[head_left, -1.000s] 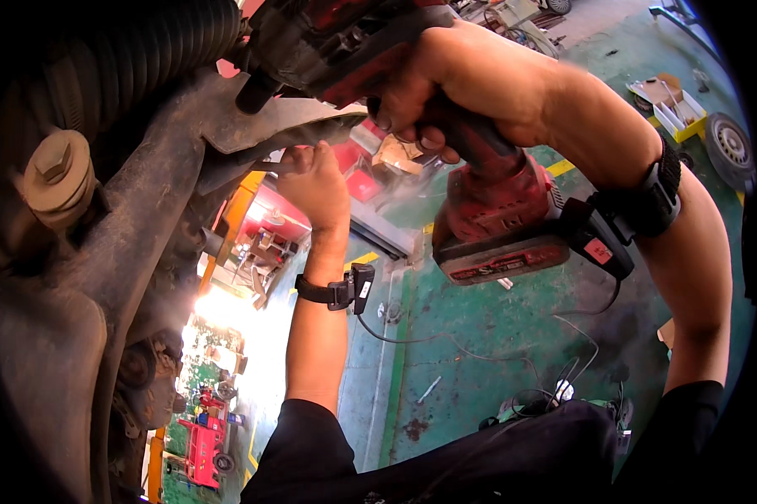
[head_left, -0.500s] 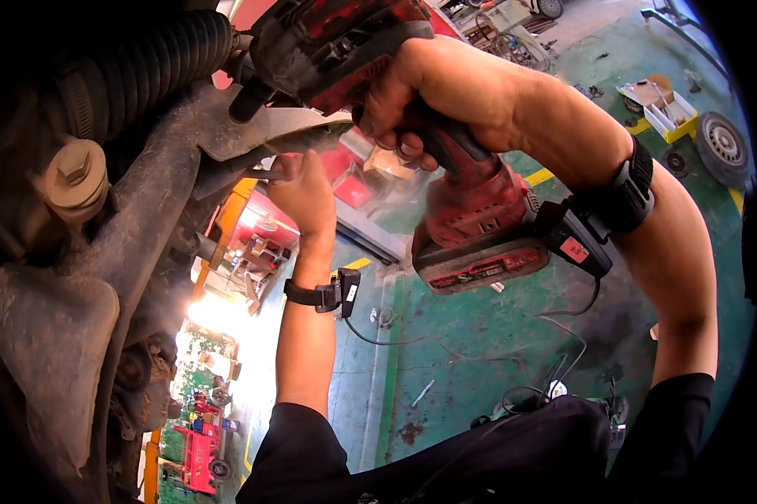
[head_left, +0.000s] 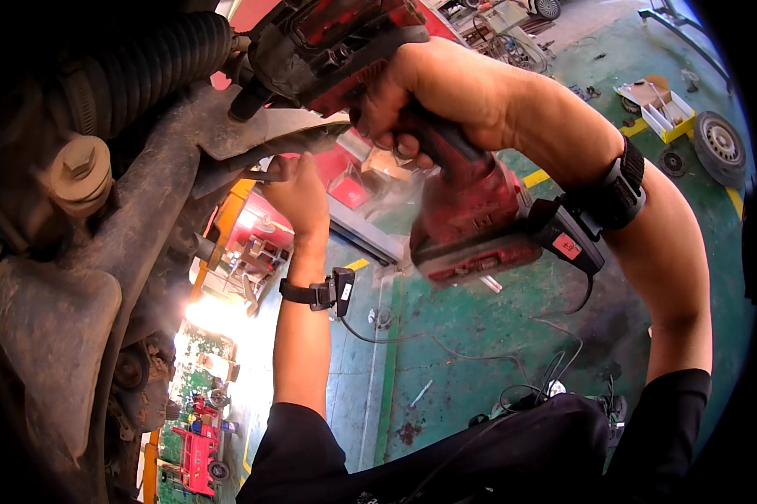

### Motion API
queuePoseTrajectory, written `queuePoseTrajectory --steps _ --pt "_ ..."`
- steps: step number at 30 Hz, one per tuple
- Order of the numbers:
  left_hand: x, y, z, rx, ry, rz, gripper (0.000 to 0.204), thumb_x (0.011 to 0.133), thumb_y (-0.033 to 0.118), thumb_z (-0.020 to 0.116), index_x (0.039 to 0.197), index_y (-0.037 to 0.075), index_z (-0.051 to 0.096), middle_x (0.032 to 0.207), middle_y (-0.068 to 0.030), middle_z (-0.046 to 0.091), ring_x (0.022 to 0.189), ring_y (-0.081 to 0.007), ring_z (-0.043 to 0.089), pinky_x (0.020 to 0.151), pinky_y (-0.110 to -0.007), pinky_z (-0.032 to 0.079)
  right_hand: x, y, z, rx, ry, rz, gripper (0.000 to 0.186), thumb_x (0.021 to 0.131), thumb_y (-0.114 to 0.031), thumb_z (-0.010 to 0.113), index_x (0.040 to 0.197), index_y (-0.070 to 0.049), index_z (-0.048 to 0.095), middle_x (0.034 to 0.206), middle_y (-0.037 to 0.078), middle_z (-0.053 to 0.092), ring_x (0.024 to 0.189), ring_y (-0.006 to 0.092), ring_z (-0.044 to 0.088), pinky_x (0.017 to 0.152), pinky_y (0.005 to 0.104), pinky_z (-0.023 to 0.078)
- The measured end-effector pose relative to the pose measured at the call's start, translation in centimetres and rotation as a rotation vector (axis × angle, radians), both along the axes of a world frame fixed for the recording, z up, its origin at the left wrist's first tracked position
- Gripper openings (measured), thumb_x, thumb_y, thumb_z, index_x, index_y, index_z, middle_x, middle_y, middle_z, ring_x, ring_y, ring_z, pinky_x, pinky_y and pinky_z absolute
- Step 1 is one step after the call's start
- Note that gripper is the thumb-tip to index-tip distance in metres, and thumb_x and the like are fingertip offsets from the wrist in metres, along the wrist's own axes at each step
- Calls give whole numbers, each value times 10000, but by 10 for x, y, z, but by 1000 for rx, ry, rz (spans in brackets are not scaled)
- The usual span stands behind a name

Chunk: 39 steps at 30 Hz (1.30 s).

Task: The person strikes a vehicle component with a hammer and a screwdriver, then uses an impact wrench to remove bolts from the suspension assembly while handling small parts from a tool case.

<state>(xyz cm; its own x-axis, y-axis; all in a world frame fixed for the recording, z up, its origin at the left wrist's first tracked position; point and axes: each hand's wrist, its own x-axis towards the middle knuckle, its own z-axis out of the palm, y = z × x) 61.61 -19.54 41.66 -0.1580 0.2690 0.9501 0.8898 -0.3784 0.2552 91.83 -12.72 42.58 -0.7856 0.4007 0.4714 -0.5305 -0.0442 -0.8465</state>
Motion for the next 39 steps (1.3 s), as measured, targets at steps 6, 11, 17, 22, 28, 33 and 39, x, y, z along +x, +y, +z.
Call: queuePoseTrajectory --steps 6,11,17,22,28,33,39 --pt "3 -6 -2 -29 -80 -64 407 791 -152 582 711 125 295 571 26 370 476 -73 364 461 -274 320 -2 6 2 32 -16 -1 78 713 -56 620 681 15 612 637 88 593 476 140 542 446 294 459" --pt "32 -15 0 -116 -371 -291 391 810 -119 628 700 129 345 557 34 340 482 -82 357 487 -280 319 -11 17 -9 138 46 -113 108 704 -67 649 660 30 629 667 109 628 521 148 580 472 290 462" --pt "17 -19 11 -131 -591 -517 405 860 59 657 573 127 379 547 25 366 497 -99 312 519 -261 275 -26 21 -24 -92 111 81 148 727 -36 642 846 53 645 653 97 588 488 151 529 451 295 440" --pt "12 -28 12 -73 -601 -434 473 962 275 607 582 116 375 560 26 345 533 -108 328 540 -275 294 -26 15 -49 -115 174 84 166 707 4 667 868 39 647 671 91 599 500 140 537 446 285 433" --pt "34 -23 7 -176 -490 -366 419 1011 357 532 723 70 430 649 -6 362 615 -137 376 597 -289 380 -10 4 -105 -266 192 158 248 678 63 670 924 48 645 704 72 612 488 128 532 450 271 431" --pt "46 -31 20 -172 -654 -373 408 1021 367 502 716 106 428 596 28 353 539 -100 342 537 -268 309 3 -22 -170 -374 192 77 342 683 88 709 1017 47 647 828 100 656 596 148 583 491 286 478" --pt "48 -43 6 -163 -759 -556 351 1014 398 509 859 84 484 702 19 403 567 -104 340 559 -263 328 23 -52 -216 -458 90 14 377 713 80 719 1074 -10 655 923 64 671 731 138 601 572 271 500"
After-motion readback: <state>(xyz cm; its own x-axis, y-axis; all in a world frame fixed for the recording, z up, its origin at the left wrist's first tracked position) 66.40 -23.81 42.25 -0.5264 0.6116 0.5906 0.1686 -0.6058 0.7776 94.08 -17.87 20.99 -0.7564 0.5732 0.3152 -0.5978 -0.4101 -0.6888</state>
